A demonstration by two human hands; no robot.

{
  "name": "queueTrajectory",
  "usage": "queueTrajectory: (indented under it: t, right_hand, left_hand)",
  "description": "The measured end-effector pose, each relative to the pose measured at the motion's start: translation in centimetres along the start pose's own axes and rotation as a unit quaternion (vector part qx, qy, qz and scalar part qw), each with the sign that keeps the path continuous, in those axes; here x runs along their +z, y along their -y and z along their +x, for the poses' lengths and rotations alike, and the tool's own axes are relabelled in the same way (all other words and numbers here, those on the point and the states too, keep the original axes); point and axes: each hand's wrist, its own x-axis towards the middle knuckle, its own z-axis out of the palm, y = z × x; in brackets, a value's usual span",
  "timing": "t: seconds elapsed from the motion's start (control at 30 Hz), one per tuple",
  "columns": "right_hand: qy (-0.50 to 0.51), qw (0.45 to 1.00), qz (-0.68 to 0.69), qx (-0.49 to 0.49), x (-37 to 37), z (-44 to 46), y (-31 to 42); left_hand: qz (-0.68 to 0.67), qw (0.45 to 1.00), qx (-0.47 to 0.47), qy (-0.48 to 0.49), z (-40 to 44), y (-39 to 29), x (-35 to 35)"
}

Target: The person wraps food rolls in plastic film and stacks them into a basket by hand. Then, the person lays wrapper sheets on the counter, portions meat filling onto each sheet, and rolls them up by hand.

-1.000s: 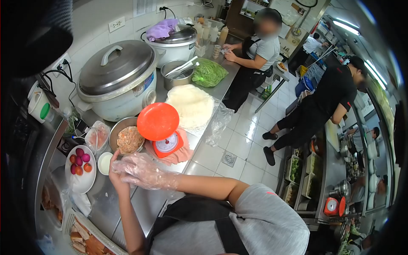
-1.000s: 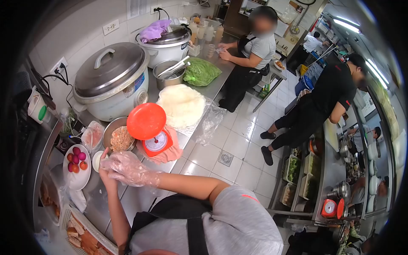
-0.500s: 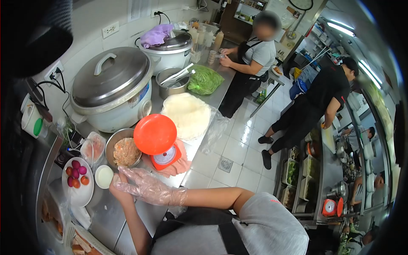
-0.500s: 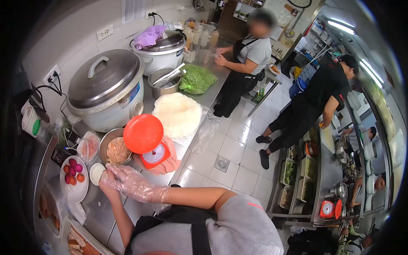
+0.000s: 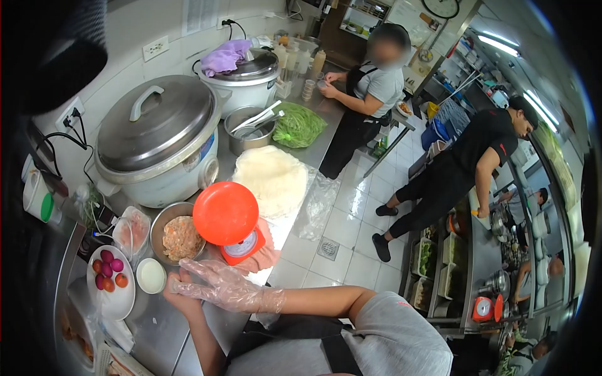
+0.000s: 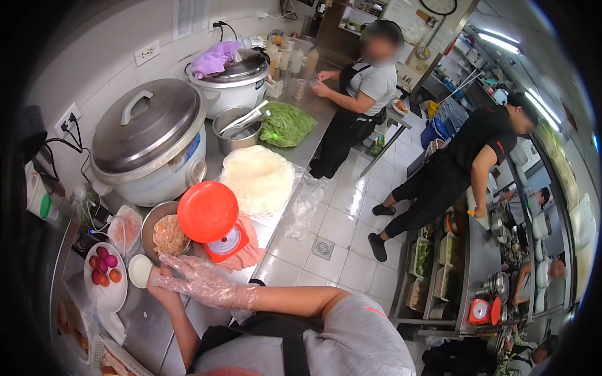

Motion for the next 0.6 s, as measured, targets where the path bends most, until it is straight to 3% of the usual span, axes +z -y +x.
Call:
queueTrajectory:
  t: [0.27, 0.37, 0.43, 0.47, 0.6]
  right_hand:
    - [0.001, 0.999, -0.045, -0.029, -0.3, -0.3, -0.6]
    - [0.023, 0.999, -0.033, 0.028, 1.4, -1.7, -1.9]
    - [0.016, 0.999, -0.041, 0.002, 2.1, -1.1, -1.3]
    - [-0.011, 0.997, -0.06, -0.049, 0.3, -0.4, -0.8]
    - [0.038, 0.994, -0.1, -0.006, -1.7, 0.2, 0.6]
  left_hand:
    - [-0.026, 0.998, -0.047, 0.026, -0.5, -1.5, -0.2]
    - [0.058, 0.997, 0.037, 0.027, -0.6, -2.4, -0.5]
    - [0.041, 0.998, 0.043, 0.015, -0.9, -2.8, -0.5]
    - [0.005, 1.0, 0.011, 0.019, -0.8, -3.8, -0.6]
    - [-0.036, 0.995, -0.098, 0.002, -0.4, -5.6, -1.4]
